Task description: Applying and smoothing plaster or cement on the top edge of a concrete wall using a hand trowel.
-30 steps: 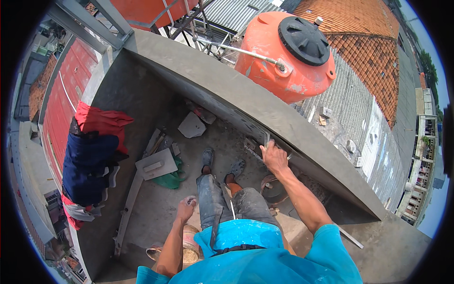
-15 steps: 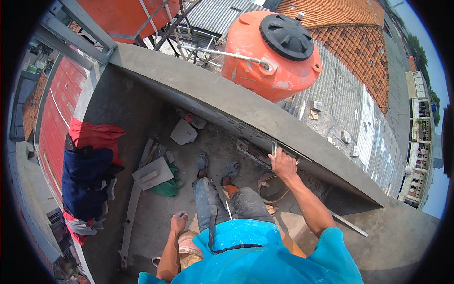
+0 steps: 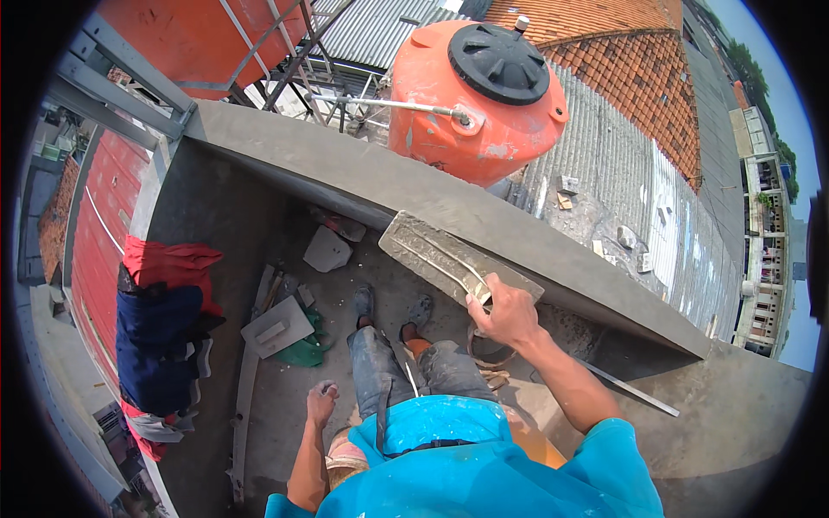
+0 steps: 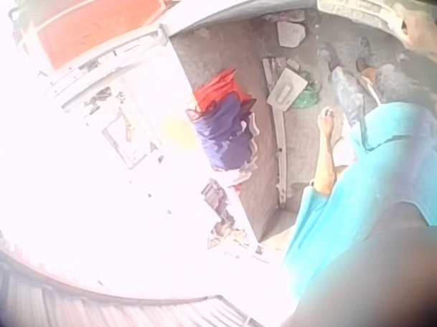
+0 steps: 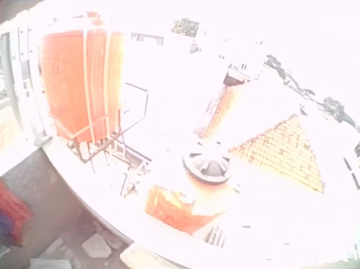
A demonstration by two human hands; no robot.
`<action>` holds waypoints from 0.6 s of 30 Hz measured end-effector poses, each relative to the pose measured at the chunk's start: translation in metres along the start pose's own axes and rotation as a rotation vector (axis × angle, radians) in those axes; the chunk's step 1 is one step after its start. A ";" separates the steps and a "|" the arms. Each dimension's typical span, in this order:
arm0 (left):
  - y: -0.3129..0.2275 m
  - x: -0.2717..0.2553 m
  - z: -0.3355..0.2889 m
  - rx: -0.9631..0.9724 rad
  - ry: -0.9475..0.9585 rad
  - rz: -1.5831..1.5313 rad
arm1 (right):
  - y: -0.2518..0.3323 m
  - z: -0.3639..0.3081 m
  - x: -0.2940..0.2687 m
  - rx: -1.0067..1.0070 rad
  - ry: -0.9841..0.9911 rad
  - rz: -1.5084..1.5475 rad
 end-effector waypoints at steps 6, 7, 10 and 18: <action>-0.054 0.015 0.024 0.130 0.041 0.118 | 0.002 0.086 -0.019 0.221 0.163 -0.074; -0.068 0.019 0.027 0.168 0.052 0.087 | 0.003 0.094 -0.014 0.235 0.202 -0.079; -0.080 0.020 0.019 0.112 0.072 -0.058 | -0.025 0.085 -0.024 0.292 0.152 -0.113; 0.038 -0.001 -0.022 -0.125 0.005 -0.037 | -0.110 -0.007 -0.112 0.462 -0.083 -0.112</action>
Point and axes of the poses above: each hand's wrist, its own z-axis towards the middle knuckle, its own x-axis out of the palm, y = z × x, the point moved 2 cm from there along z, towards the middle knuckle, and after that the axes turned 10 degrees about z, right-handed, at the moved point
